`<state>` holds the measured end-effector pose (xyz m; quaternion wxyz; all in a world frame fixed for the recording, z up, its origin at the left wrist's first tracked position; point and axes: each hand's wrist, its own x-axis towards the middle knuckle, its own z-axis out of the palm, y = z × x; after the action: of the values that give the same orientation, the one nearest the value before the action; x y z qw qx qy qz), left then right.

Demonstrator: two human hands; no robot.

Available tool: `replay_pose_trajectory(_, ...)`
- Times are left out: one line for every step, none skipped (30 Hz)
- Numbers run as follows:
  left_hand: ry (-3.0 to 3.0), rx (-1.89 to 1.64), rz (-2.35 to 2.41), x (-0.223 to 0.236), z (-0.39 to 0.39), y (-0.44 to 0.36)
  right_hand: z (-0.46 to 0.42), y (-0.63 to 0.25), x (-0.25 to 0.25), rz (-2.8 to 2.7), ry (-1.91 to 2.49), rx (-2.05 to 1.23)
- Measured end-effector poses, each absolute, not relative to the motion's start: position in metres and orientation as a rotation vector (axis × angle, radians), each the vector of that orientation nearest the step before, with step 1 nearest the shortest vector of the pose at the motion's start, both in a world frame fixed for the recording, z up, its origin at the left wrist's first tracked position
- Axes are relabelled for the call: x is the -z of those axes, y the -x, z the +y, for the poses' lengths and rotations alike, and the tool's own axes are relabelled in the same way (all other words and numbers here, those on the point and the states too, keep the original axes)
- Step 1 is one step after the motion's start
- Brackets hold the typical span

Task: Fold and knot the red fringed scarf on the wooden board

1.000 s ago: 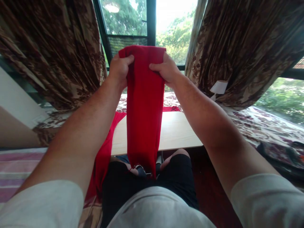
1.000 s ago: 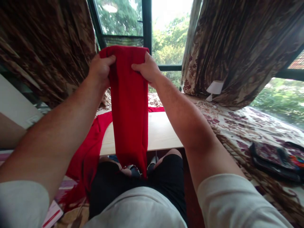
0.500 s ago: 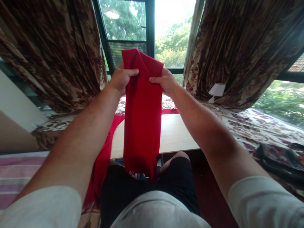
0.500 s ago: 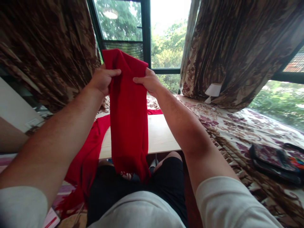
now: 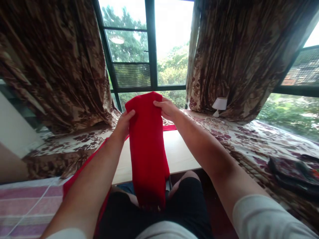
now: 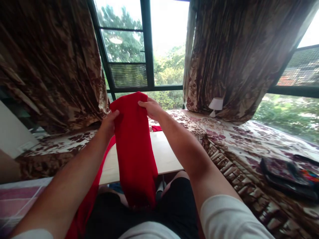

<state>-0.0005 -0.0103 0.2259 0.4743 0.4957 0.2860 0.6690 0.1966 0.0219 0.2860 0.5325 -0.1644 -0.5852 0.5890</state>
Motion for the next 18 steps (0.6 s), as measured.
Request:
replay_pose_trajectory(-1.179,-1.569,0.661,-0.217,-0.013,0.001,0.022,-0.195,-0.285,-1.378,0.39,-1.415)
replay_pose_trajectory(-1.155,-1.502,0.637,-0.209,-0.016,0.001,0.023,-0.194,-0.284,-1.361,0.392,-1.425)
replay_pose_trajectory(-1.136,-1.472,0.621,-0.202,-0.019,0.0,0.024,-0.193,-0.283,-1.344,0.398,-1.431)
replay_pose_trajectory(-1.119,-1.44,0.605,-0.194,-0.023,-0.001,0.025,-0.192,-0.282,-1.324,0.408,-1.431)
replay_pose_trajectory(-1.094,-1.439,0.588,-0.187,-0.027,-0.003,0.026,-0.192,-0.281,-1.306,0.422,-1.429)
replay_pose_trajectory(-1.064,-1.418,0.574,-0.18,-0.031,-0.005,0.027,-0.191,-0.28,-1.288,0.436,-1.423)
replay_pose_trajectory(-1.03,-1.392,0.559,-0.172,-0.034,-0.007,0.028,-0.19,-0.28,-1.269,0.446,-1.413)
replay_pose_trajectory(-0.995,-1.353,0.544,-0.163,-0.037,-0.01,0.029,-0.189,-0.28,-1.249,0.448,-1.399)
replay_pose_trajectory(-0.961,-1.3,0.527,-0.153,-0.041,-0.013,0.029,-0.188,-0.281,-1.231,0.445,-1.383)
replay_pose_trajectory(-0.935,-1.234,0.507,-0.141,-0.044,-0.017,0.03,-0.187,-0.282,-1.216,0.441,-1.364)
replay_pose_trajectory(-0.913,-1.177,0.494,-0.128,-0.048,-0.021,0.031,-0.185,-0.283,-1.202,0.441,-1.341)
replay_pose_trajectory(-0.892,-1.108,0.471,-0.114,-0.053,-0.025,0.033,-0.183,-0.285,-1.19,0.446,-1.313)
replay_pose_trajectory(-0.87,-1.041,0.453,-0.101,-0.059,-0.029,0.036,-0.182,-0.287,-1.181,0.457,-1.281)
replay_pose_trajectory(-0.848,-0.98,0.437,-0.088,-0.065,-0.034,0.041,-0.182,-0.288,-1.175,0.473,-1.243)
replay_pose_trajectory(-0.837,-0.93,0.416,-0.076,-0.073,-0.038,0.048,-0.183,-0.29,-1.168,0.495,-1.199)
replay_pose_trajectory(-0.839,-0.871,0.391,-0.066,-0.08,-0.042,0.056,-0.185,-0.29,-1.157,0.524,-1.148)
replay_pose_trajectory(-0.848,-0.825,0.369,-0.058,-0.088,-0.046,0.066,-0.19,-0.291,-1.145,0.556,-1.092)
replay_pose_trajectory(-0.864,-0.812,0.351,-0.052,-0.095,-0.048,0.077,-0.195,-0.29,-1.149,0.582,-1.037)
